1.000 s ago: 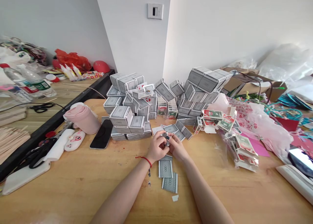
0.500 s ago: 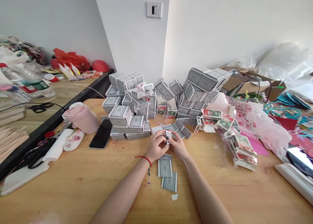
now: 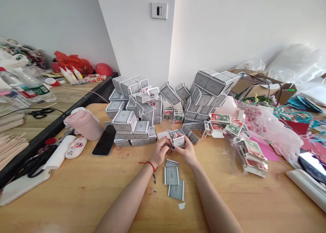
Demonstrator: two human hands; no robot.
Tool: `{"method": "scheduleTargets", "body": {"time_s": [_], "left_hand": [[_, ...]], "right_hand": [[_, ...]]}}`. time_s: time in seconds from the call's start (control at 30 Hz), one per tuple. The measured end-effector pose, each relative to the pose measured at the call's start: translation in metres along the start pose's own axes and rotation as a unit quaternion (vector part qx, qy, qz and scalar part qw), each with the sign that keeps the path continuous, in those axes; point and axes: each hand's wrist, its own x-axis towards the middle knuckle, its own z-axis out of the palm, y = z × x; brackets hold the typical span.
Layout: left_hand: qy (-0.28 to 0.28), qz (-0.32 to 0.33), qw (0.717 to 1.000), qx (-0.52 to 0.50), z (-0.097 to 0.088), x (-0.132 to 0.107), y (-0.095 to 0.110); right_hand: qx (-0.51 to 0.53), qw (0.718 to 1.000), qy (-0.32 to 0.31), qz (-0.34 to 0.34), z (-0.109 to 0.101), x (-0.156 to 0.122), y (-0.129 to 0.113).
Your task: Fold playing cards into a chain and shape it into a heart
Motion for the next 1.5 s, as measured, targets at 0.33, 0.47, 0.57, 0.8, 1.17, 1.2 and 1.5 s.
{"method": "scheduleTargets", "body": {"time_s": [0.33,0.47,0.57,0.8,1.17,1.2,1.5], "left_hand": [[-0.016,-0.137,0.975,-0.172,-0.005,0.009,-0.002],[0.033,-0.085,0.986,-0.143,-0.007,0.011,-0.003],[0.056,-0.058,0.986,-0.146,-0.007,0.012,-0.005],[0.012,-0.041,0.986,-0.164,-0.001,0.010,-0.011],[-0.016,0.046,0.993,0.105,-0.001,0.006,-0.015],[-0.010,0.057,0.988,0.144,-0.002,0.006,-0.014],[0.027,0.115,0.944,0.309,-0.001,0.004,-0.019]], "right_hand": [[-0.074,0.995,-0.026,-0.057,0.004,-0.005,-0.001],[-0.028,0.999,0.015,-0.021,0.000,0.000,0.011],[-0.001,1.000,0.030,0.000,-0.004,0.003,0.016],[0.047,0.999,0.008,0.005,-0.012,0.006,0.013],[0.071,0.993,-0.094,0.022,-0.012,0.001,0.000],[0.082,0.992,-0.091,0.028,-0.012,0.001,0.000],[0.126,0.989,-0.030,0.074,-0.014,0.006,0.014]]}}
